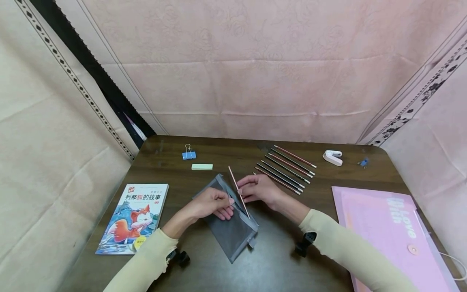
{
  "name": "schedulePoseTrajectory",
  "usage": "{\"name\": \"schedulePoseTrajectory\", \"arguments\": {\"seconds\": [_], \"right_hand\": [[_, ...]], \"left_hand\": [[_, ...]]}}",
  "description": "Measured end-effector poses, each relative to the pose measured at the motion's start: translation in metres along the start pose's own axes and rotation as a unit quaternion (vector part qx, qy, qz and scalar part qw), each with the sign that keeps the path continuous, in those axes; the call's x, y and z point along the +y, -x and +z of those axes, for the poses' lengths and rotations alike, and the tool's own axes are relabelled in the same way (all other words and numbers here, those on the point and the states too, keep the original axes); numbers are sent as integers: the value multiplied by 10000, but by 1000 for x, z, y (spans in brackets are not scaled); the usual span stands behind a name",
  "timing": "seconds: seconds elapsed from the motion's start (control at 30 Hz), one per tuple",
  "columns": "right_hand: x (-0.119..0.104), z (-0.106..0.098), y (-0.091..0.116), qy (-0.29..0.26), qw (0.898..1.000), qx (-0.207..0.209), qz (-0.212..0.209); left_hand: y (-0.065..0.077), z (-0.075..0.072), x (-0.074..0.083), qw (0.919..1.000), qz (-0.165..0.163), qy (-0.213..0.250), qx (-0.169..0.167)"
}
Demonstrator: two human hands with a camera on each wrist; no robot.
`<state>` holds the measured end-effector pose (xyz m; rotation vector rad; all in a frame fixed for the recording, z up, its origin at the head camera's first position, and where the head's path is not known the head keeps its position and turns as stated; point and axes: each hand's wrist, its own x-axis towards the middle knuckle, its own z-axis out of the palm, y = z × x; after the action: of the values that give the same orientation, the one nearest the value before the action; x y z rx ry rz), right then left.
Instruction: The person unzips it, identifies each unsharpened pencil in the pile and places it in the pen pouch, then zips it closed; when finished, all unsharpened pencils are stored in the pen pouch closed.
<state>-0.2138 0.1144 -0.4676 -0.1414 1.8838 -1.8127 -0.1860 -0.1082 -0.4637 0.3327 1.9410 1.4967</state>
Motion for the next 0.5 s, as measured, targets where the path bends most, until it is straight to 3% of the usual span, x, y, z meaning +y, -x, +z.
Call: {"name": "schedulePoseTrajectory", "arguments": {"seconds": [0.27, 0.5], "right_hand": [[4, 13, 2, 397, 9984, -255, 302], [3, 15, 1, 838, 9953, -448, 201]], "left_hand": [[0, 2, 1, 9999, 68, 73, 62], [2, 1, 2, 9999, 144, 41, -71]]}}
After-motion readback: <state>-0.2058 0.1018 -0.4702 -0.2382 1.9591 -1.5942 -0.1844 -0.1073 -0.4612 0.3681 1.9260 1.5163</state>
